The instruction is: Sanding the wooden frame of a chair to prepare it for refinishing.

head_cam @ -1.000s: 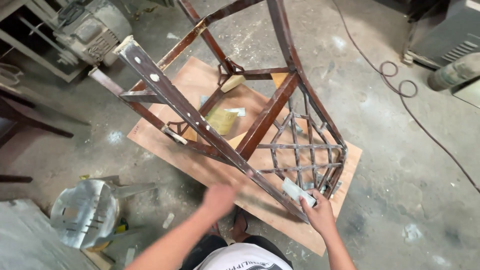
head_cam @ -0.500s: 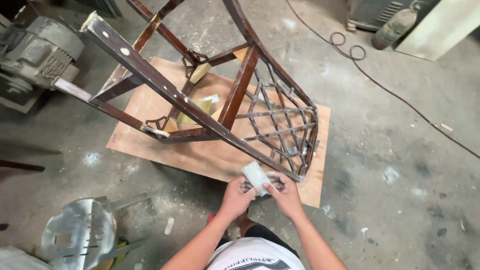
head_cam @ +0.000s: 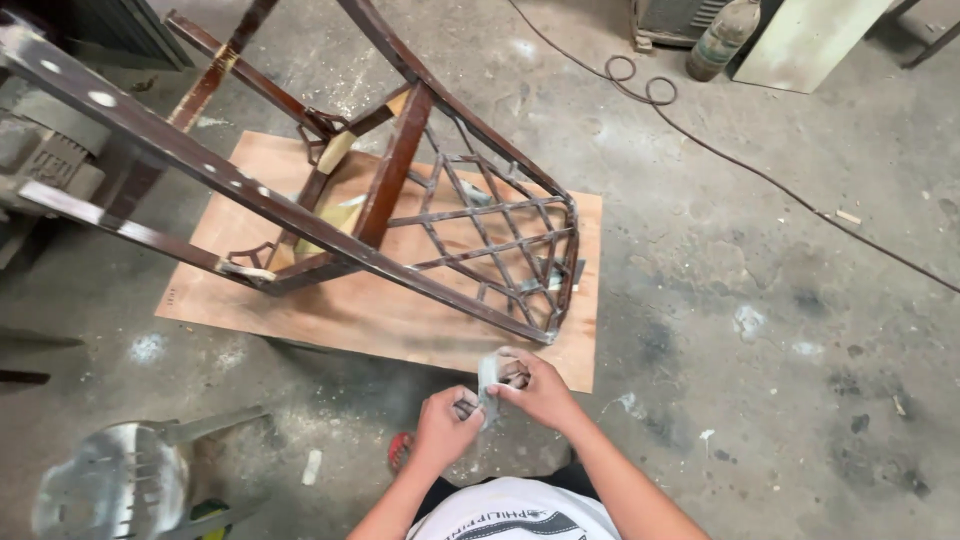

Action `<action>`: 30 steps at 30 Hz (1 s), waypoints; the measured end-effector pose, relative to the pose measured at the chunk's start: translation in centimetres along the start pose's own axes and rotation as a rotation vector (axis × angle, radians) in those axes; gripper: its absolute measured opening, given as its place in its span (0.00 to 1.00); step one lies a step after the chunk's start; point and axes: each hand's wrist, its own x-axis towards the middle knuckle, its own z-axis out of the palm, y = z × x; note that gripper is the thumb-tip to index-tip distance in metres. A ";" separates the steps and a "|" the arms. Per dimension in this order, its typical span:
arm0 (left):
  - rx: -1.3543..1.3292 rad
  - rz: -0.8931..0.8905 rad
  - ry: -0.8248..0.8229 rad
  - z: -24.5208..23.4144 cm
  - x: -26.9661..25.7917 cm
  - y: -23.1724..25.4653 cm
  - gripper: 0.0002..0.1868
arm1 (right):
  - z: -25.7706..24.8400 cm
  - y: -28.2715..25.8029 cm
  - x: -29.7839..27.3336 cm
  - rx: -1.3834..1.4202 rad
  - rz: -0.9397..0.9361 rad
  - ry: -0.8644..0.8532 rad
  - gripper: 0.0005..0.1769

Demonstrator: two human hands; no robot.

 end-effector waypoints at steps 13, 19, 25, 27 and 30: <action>-0.294 0.093 -0.031 29.3 1.7 9.1 0.11 | -25.6 16.2 -2.2 0.265 -0.246 -0.271 0.10; -0.597 -0.146 -0.069 30.7 0.3 13.3 0.15 | -28.4 14.8 -2.7 0.281 -0.039 -0.366 0.21; -0.304 -0.174 0.165 31.5 2.0 11.3 0.29 | -28.0 17.7 1.2 0.237 -0.116 -0.319 0.27; -0.349 -0.271 0.169 31.1 2.4 12.3 0.36 | -28.8 16.3 1.4 0.214 0.015 -0.362 0.28; -0.445 -0.157 0.076 31.4 4.7 11.8 0.32 | -29.1 16.8 3.4 0.138 -0.125 -0.364 0.17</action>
